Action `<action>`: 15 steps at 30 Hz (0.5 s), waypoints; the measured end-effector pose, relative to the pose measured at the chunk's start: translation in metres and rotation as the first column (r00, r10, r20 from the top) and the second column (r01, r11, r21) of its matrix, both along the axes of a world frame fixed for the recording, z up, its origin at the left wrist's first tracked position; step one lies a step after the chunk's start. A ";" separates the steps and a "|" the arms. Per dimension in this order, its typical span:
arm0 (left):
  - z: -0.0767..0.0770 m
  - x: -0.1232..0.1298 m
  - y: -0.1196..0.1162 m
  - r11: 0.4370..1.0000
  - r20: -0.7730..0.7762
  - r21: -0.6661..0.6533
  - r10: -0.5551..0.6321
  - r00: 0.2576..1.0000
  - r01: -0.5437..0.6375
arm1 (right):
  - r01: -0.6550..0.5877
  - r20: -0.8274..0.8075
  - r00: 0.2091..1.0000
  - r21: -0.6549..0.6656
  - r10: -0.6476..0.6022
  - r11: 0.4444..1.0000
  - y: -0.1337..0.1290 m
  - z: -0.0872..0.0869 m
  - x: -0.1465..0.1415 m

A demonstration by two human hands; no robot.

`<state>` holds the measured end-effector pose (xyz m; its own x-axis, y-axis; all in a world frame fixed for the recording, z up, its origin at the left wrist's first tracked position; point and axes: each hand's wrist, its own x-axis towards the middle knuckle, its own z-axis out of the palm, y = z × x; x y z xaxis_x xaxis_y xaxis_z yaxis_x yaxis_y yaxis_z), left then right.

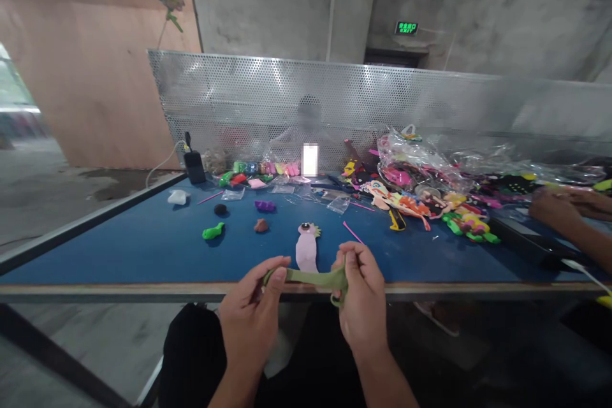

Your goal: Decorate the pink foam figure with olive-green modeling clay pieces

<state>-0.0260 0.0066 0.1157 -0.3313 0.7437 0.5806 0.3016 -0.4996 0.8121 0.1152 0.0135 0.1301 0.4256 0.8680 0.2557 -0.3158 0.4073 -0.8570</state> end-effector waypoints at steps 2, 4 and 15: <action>-0.005 0.002 0.000 0.987 -0.095 0.135 -0.077 0.992 0.090 | -0.126 -0.244 0.961 0.015 0.126 0.992 -0.002 0.000 -0.005; -0.010 0.009 0.001 0.937 -0.249 0.256 -0.172 0.953 0.236 | -0.253 -0.388 0.887 0.044 0.250 0.967 -0.008 0.001 -0.014; -0.022 0.031 -0.006 0.852 -0.274 0.160 -0.447 0.852 0.498 | -0.323 -0.124 0.940 -0.025 0.318 0.946 -0.007 -0.006 -0.029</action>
